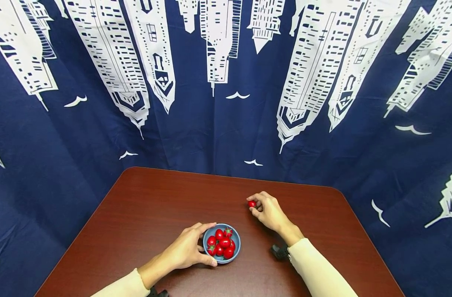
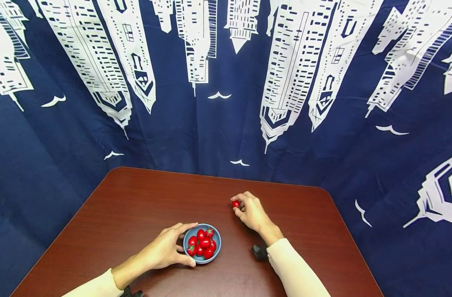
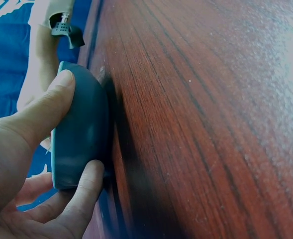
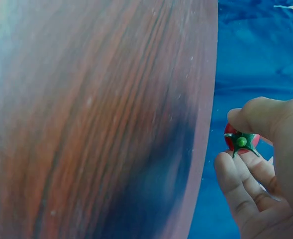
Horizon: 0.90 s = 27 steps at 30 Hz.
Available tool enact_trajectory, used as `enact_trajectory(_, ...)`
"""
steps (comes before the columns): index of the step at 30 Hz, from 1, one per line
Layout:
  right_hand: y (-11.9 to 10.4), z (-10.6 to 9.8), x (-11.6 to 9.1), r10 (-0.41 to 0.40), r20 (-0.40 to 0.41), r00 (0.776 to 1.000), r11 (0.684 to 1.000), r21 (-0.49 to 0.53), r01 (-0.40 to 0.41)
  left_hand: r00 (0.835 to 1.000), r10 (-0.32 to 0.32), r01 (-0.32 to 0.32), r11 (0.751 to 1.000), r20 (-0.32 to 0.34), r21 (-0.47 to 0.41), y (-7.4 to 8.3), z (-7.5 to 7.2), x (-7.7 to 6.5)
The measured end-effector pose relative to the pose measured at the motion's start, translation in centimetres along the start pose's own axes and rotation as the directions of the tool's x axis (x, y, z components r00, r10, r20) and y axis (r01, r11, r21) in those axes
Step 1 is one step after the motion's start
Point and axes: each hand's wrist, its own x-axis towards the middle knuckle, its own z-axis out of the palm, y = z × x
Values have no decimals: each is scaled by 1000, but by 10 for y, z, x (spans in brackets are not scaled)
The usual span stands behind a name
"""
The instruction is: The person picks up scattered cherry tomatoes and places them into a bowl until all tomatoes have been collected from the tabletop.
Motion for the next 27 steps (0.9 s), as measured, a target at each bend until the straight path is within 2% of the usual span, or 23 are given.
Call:
enact_trajectory(16, -33, -4, -9, -91, 0, 996, 996, 8, 91, 1000, 17, -17, 1000, -4, 0, 1, -1, 4)
enact_trajectory(27, -58, -3, -15, -189, 4, 982, 982, 18, 189, 1000, 15, -15, 1000, -4, 8, 3, -1, 2)
